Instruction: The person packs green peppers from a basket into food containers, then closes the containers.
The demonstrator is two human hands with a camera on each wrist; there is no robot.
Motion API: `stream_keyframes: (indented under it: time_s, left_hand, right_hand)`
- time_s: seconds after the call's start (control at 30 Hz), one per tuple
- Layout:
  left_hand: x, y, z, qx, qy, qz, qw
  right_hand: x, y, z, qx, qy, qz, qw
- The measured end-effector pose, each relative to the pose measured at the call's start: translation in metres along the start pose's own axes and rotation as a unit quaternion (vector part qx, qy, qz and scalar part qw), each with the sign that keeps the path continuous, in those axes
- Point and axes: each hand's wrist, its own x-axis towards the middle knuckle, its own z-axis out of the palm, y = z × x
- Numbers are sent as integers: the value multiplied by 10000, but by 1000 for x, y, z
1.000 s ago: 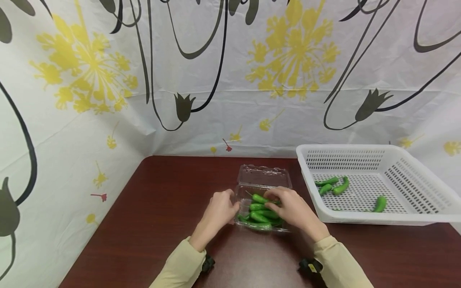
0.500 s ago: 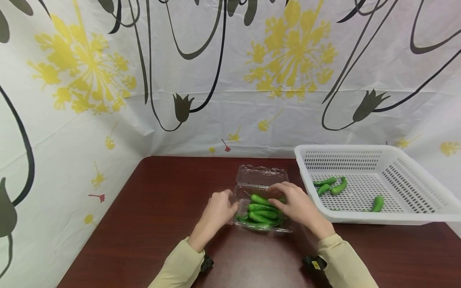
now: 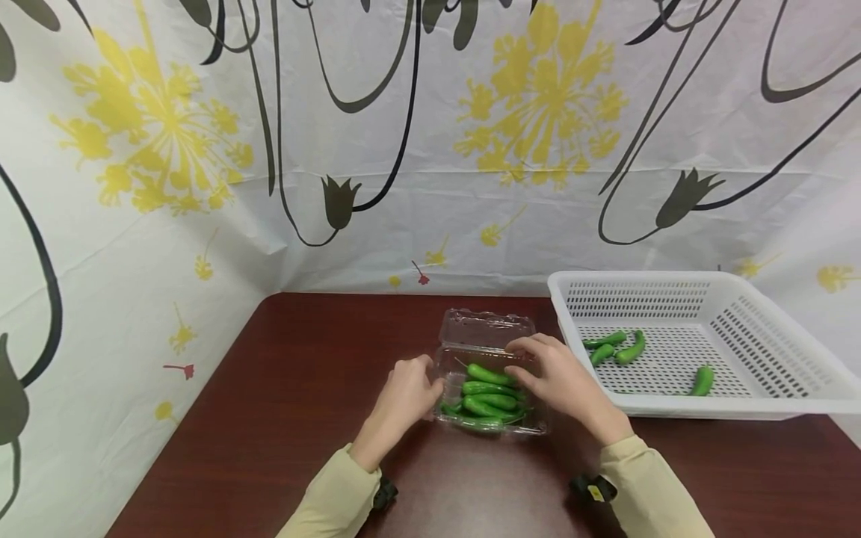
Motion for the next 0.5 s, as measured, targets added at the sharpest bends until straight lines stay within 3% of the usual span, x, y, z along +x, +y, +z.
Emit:
stream_keyframes:
  time_s: [0.5]
  left_hand:
    - [0, 0, 1, -26, -21, -16, 10000]
  right_hand:
    - [-1, 2, -13, 64, 157, 28, 9999]
